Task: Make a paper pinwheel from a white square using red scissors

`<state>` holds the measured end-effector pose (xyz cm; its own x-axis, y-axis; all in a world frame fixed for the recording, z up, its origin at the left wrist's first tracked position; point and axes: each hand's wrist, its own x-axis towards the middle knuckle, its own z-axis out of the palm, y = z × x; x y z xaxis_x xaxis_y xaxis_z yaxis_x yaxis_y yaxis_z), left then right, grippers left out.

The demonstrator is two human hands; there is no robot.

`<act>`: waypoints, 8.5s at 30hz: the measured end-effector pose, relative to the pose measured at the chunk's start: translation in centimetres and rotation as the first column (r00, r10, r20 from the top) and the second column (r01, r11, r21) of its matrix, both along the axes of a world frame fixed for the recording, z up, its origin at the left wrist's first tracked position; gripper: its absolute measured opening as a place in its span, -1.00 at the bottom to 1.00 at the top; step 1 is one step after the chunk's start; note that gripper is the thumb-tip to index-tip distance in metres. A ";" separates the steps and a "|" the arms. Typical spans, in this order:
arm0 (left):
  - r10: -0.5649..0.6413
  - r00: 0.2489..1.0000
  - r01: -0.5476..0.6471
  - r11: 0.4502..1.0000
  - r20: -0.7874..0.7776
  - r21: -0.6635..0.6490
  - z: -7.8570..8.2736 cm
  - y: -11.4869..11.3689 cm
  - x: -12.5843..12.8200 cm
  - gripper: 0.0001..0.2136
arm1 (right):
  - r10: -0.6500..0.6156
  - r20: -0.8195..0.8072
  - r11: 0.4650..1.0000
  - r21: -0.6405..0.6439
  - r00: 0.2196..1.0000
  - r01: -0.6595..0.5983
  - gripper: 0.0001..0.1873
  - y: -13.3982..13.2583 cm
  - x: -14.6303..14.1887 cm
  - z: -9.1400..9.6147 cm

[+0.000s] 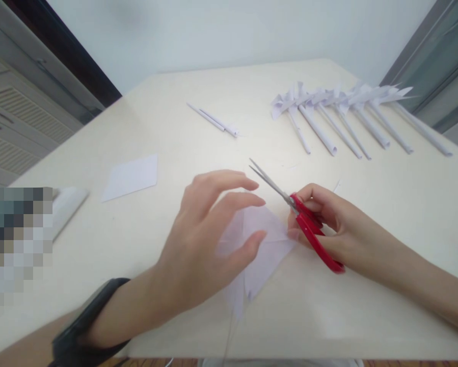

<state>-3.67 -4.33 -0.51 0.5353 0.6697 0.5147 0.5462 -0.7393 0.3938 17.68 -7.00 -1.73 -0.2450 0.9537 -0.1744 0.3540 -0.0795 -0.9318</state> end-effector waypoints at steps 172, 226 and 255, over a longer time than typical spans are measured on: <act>-0.150 0.987 0.159 0.961 0.057 -0.227 -1.1 0.0 1.1 -0.91 | -0.012 -0.054 0.999 -0.040 0.998 0.010 -0.81 -0.4 -1.1 1.2; 0.056 0.801 0.368 0.739 0.596 -0.565 -1.3 0.2 0.7 -0.92 | -0.145 0.619 0.863 0.461 0.772 -0.208 -0.74 -0.8 -0.1 0.1; 0.263 0.845 0.144 0.727 0.466 -0.671 -0.6 0.9 0.5 -0.92 | -0.125 -0.125 0.984 -0.141 0.984 0.107 -0.88 0.2 0.4 0.2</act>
<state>-3.18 -3.45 -1.15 0.2830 0.9542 0.0969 0.1521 -0.1444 0.9778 18.06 -6.77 -1.52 -0.1638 0.9474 -0.2749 0.2086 -0.2391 -0.9483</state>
